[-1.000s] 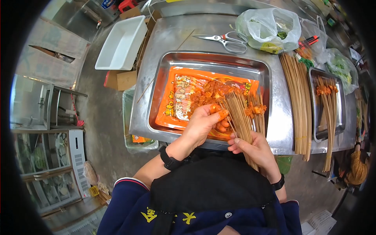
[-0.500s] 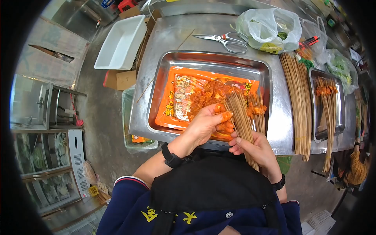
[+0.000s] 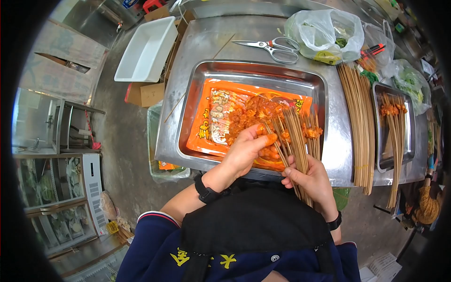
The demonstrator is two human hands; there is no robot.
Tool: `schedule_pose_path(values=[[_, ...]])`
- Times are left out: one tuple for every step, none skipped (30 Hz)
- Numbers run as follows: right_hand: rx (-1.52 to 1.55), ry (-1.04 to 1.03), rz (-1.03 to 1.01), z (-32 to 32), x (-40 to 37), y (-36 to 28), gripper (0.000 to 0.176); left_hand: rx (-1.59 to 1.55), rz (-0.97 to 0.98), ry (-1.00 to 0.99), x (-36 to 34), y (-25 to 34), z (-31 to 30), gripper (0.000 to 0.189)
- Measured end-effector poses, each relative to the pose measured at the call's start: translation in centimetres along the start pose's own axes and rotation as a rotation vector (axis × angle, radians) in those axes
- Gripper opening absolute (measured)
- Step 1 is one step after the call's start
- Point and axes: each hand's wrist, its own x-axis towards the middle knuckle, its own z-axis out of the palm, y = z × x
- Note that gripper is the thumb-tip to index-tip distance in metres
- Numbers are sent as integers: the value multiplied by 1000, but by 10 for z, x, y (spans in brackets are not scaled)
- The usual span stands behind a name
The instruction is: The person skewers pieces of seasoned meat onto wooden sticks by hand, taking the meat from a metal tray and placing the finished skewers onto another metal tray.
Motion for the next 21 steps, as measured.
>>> schedule_pose_path(values=[[86, -10, 51, -2, 1, -1, 20, 9, 18, -42, 0, 0, -2, 21], [173, -21, 103, -3, 1, -1, 20, 18, 36, -83, 0, 0, -3, 24], [174, -22, 103, -2, 1, -2, 20, 19, 35, -82, 0, 0, -2, 24], [200, -11, 113, -2, 1, -4, 20, 9, 54, -72, 0, -1, -1, 23], [226, 1, 123, -1, 1, -4, 19, -1, 72, -61, -1, -1, -1, 23], [226, -1, 124, -2, 1, -2, 19, 0, 72, -59, -1, -2, -1, 23], [119, -25, 80, -2, 2, 0, 17, 6, 49, -53, 0, -3, -2, 23], [12, -50, 36, -3, 2, 3, 16, 13, 25, -46, 1, -4, -4, 22], [13, -50, 36, -3, 2, 4, 16, 13, 25, -46, 1, -4, -5, 22], [-3, -41, 31, -3, 3, 5, 14, 41, 10, -46, 2, -5, -6, 20], [-20, -33, 26, -3, 3, 5, 13, 70, -3, -45, 2, -5, -8, 18], [-19, -35, 25, -3, 3, 5, 13, 70, -2, -44, 3, -2, -12, 18], [-19, -32, 30, -3, 3, 4, 12, 333, 165, 31, 4, 3, -19, 16], [-18, -30, 36, -2, 3, 5, 12, 596, 331, 106, 6, 9, -27, 14], [-15, -32, 35, -2, 3, 5, 12, 661, 392, 253, 10, 13, -36, 13], [-5, -32, 40, -2, 3, 4, 11, 947, 514, 387, 20, 14, -58, 16], [3, -33, 44, -1, 3, 4, 11, 1274, 475, 537, 17, 25, -59, 20], [1, -38, 43, -1, 3, 4, 11, 1340, 510, 524, 22, 20, -71, 21], [6, -39, 45, -1, 4, 5, 11, 1406, 547, 508, 25, 20, -74, 23], [12, -37, 47, -2, 4, 5, 11, 1406, 549, 509, 26, 19, -74, 23], [12, -36, 46, -2, 4, 5, 11, 1470, 473, 466, 26, 18, -73, 24]])
